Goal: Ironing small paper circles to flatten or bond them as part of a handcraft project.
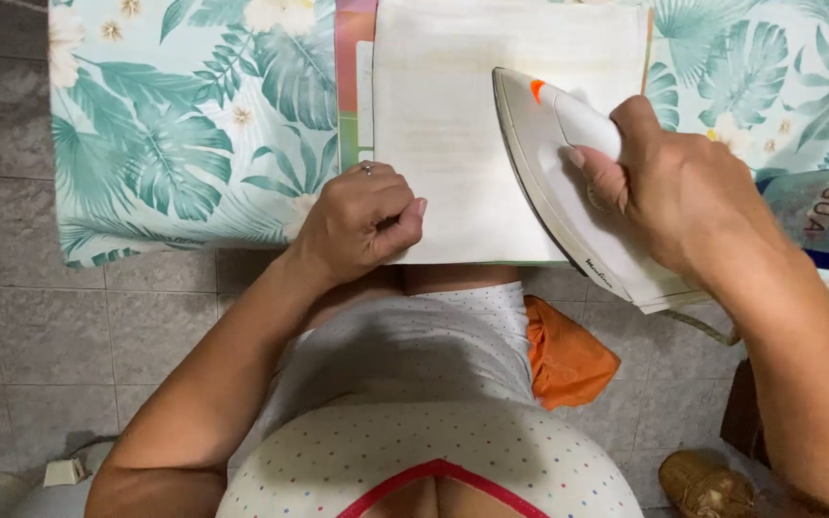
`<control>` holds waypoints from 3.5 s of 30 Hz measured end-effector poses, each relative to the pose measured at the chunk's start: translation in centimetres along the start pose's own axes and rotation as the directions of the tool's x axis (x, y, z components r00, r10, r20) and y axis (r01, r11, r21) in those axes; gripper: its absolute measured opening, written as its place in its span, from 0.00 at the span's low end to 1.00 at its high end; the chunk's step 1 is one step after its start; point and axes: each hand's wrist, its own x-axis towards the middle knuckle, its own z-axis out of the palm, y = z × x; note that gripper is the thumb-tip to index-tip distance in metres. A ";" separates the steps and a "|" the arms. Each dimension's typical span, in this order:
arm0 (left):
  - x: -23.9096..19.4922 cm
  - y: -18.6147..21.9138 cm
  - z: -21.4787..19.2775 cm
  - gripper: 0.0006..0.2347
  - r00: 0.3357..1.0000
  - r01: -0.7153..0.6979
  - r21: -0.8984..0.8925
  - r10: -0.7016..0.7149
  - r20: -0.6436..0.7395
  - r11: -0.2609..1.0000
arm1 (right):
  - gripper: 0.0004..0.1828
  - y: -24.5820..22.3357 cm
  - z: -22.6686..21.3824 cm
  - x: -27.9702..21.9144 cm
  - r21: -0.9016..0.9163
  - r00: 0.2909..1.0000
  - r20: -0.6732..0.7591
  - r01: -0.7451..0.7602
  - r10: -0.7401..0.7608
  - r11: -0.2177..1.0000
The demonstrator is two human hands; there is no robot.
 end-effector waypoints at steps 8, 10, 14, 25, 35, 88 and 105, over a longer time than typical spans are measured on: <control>0.0 0.3 0.5 0.14 0.996 0.086 0.072 -0.087 0.016 0.994 | 0.22 2.6 1.6 -0.4 0.048 0.989 -0.148 0.003 0.004 0.999; 0.2 0.4 0.5 0.15 0.993 0.115 0.062 -0.116 0.013 0.991 | 0.20 2.6 1.5 -1.1 0.078 0.993 -0.114 0.016 -0.007 0.997; 0.6 1.2 0.6 0.16 0.988 0.153 0.098 -0.156 0.018 0.983 | 0.21 2.7 1.7 -1.8 0.084 0.997 -0.069 -0.039 0.045 0.996; 4.9 2.3 1.6 0.12 0.861 0.403 0.383 -0.486 0.150 0.831 | 0.22 3.5 2.9 -3.9 0.098 0.991 0.020 -0.131 0.130 0.987; 8.1 -0.1 7.4 0.16 0.881 0.353 0.371 -0.439 0.177 0.859 | 0.29 2.2 1.1 -6.7 0.361 0.913 0.172 -0.409 0.371 0.838; 1.6 2.7 -2.1 0.25 0.778 0.617 0.238 -0.536 -0.329 0.750 | 0.17 -2.8 9.2 3.6 0.764 0.730 -0.644 0.628 0.228 0.146; 0.0 2.0 -1.5 0.16 0.716 0.698 0.198 -0.660 -0.227 0.689 | 0.12 -5.3 11.1 -0.1 0.786 0.742 -0.617 0.574 0.261 0.228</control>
